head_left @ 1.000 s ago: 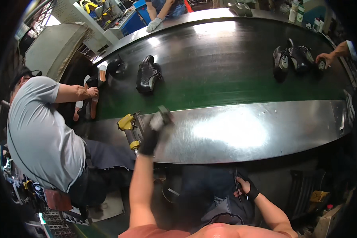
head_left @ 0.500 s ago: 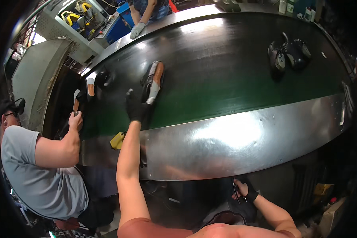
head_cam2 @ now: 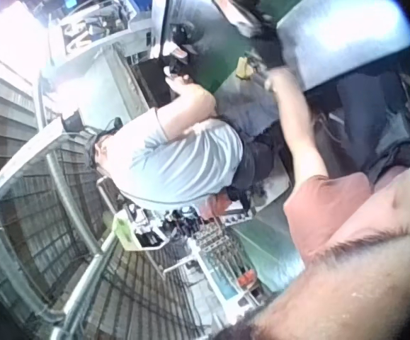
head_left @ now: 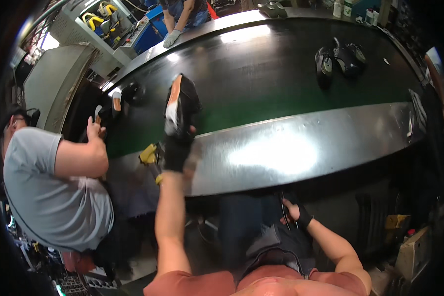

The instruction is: The person uses a metal scraper tool to remove material from the sole of a black shoe held on their lap. They repeatedly scrape the sole, rotate the shoe to access different areas, and place the shoe on a nearby metal table before picking it up again to continue the process.

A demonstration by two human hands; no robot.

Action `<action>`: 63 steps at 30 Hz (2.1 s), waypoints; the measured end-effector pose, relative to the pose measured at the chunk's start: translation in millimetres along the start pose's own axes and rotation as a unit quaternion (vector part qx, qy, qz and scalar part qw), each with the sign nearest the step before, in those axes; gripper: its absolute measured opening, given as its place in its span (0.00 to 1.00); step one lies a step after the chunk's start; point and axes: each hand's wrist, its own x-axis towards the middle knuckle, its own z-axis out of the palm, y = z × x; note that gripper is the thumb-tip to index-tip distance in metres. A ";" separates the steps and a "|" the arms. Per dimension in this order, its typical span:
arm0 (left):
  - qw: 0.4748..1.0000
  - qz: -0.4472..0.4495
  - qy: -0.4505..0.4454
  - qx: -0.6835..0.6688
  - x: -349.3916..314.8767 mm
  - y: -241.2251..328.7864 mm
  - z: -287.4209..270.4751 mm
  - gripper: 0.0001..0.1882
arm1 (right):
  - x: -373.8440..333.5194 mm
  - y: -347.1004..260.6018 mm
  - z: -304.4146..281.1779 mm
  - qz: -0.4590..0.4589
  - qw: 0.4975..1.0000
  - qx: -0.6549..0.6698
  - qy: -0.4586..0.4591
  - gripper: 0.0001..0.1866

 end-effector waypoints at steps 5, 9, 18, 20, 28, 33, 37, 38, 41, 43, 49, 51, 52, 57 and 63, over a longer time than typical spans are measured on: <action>0.821 -0.207 0.008 -0.532 -185.9 -36.0 42.9 0.18 | -24.6 35.8 25.7 -0.093 0.994 0.063 0.008 0.25; 0.822 -0.238 0.064 -0.513 -303.9 -106.3 80.5 0.21 | -101.7 59.7 48.5 -0.223 0.974 0.032 0.027 0.29; 0.968 -0.007 -0.100 -0.230 -381.0 49.7 131.0 0.66 | -196.7 11.2 80.0 -0.422 0.882 -0.199 0.068 0.13; 0.981 0.118 -0.095 -0.117 -341.2 77.7 128.8 0.57 | -184.8 5.9 78.2 -0.449 0.871 -0.186 0.074 0.15; 0.975 0.186 -0.124 0.010 -225.8 49.3 132.4 0.12 | -177.7 -10.7 69.0 -0.273 0.952 -0.115 0.072 0.19; 0.964 0.039 -0.172 -0.200 -218.8 46.2 141.4 0.27 | -196.7 20.7 70.4 -0.255 0.961 -0.060 -0.087 0.20; 0.949 0.069 -0.172 -0.256 -217.6 26.1 157.4 0.39 | -174.2 14.1 68.9 -0.230 0.963 -0.050 -0.128 0.25; 0.948 0.063 -0.169 -0.261 -218.6 28.1 159.1 0.38 | -168.2 10.1 64.0 -0.201 0.967 -0.021 -0.156 0.25; 0.934 0.053 -0.177 -0.305 -219.2 38.1 158.2 0.38 | -168.7 -15.0 59.4 -0.086 0.966 0.070 -0.235 0.25; 0.955 0.028 -0.141 -0.260 -230.9 46.3 157.3 0.40 | -168.0 -22.9 58.2 -0.061 0.964 0.025 -0.256 0.25; 0.947 0.014 -0.141 -0.290 -231.9 42.0 156.9 0.38 | -154.4 23.5 92.3 -0.284 0.937 -0.205 -0.013 0.19; 0.951 0.019 -0.127 -0.281 -232.5 30.2 166.0 0.37 | -110.4 64.4 113.3 -0.432 0.864 -0.232 0.113 0.14; 0.962 0.071 -0.136 -0.227 -234.5 33.0 162.2 0.34 | -107.3 64.1 120.2 -0.459 0.839 -0.252 0.147 0.13; 0.939 0.003 -0.145 -0.311 -280.3 56.8 133.4 0.20 | -146.3 72.2 98.7 -0.498 0.771 -0.394 0.048 0.07; 0.977 -0.005 -0.098 -0.190 -373.1 80.4 129.0 0.64 | -157.1 142.8 55.0 -0.394 0.800 -0.405 -0.201 0.18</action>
